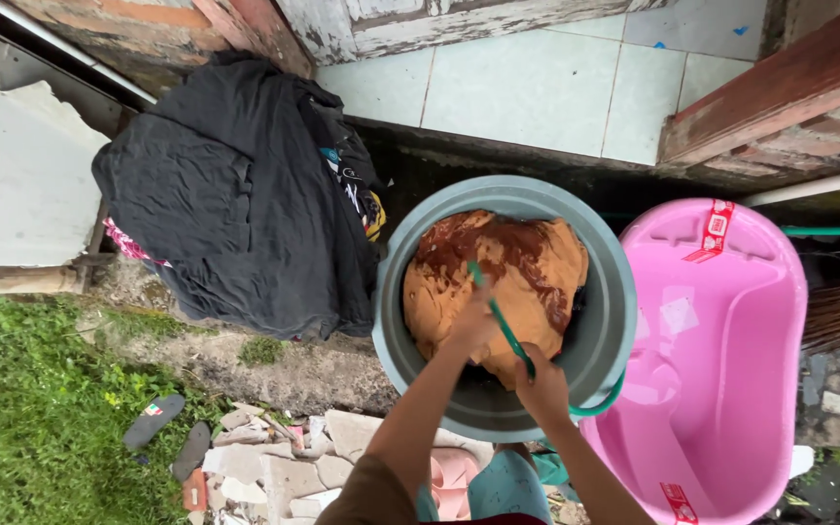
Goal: Wash several pieces of clothing by hand in a bucket outside.
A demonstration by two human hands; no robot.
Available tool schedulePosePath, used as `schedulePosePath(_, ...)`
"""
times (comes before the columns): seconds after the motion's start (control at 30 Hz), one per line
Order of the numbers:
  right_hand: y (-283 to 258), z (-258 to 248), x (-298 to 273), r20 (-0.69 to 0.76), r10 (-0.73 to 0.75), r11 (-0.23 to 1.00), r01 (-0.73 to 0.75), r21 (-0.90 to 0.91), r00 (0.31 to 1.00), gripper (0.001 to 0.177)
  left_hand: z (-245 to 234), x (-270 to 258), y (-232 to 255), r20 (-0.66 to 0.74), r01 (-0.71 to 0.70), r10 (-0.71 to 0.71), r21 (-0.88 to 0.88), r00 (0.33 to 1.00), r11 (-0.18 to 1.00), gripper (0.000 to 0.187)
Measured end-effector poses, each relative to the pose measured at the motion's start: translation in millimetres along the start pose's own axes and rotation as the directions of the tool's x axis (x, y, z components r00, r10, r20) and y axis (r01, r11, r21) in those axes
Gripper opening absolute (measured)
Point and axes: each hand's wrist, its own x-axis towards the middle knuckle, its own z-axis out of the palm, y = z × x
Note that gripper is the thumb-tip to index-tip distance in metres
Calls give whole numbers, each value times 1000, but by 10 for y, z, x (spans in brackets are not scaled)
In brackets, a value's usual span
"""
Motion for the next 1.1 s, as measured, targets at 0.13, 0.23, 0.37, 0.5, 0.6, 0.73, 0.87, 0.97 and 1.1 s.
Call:
schedulePosePath(0.13, 35, -42, 49, -16, -71, 997, 72, 26, 997, 24, -338, -62, -560, -209, 216, -186, 133, 960, 967, 83)
schedulePosePath(0.23, 112, -66, 44, -22, -49, 998, 50, 25, 999, 23, -464, 1, -725, -244, 196, -129, 278, 961, 940, 78)
schedulePosePath(0.37, 227, -154, 78, 148, -187, 982, 183, 43, 971, 20, -582, -38, -549, -76, 334, -331, 378, 941, 864, 63)
schedulePosePath(0.5, 360, -229, 96, 135, -121, 986, 135, -96, 983, 20, -466, 127, -887, -118, 357, -345, 484, 931, 799, 45)
schedulePosePath(0.6, 341, -280, -7, -40, -38, 986, 31, -166, 998, 17, -421, 109, -868, -107, 385, -377, 421, 920, 821, 55)
schedulePosePath(0.73, 382, -386, -199, -161, 30, 983, -58, -172, 986, 15, -261, 241, -1027, -110, 259, -234, 423, 966, 869, 52)
schedulePosePath(0.87, 600, -414, -309, -242, 127, 968, -173, -179, 962, 16, -241, 196, -632, -51, 241, -240, 386, 969, 891, 50)
schedulePosePath(0.97, 601, -313, -277, -242, 140, 963, -189, -193, 960, 16, -236, 116, -269, -65, 197, -189, 464, 980, 864, 48)
schedulePosePath(1.1, 331, 30, -120, -189, 121, 972, -155, -175, 975, 16, -207, 203, -122, -40, 152, -153, 509, 987, 847, 52)
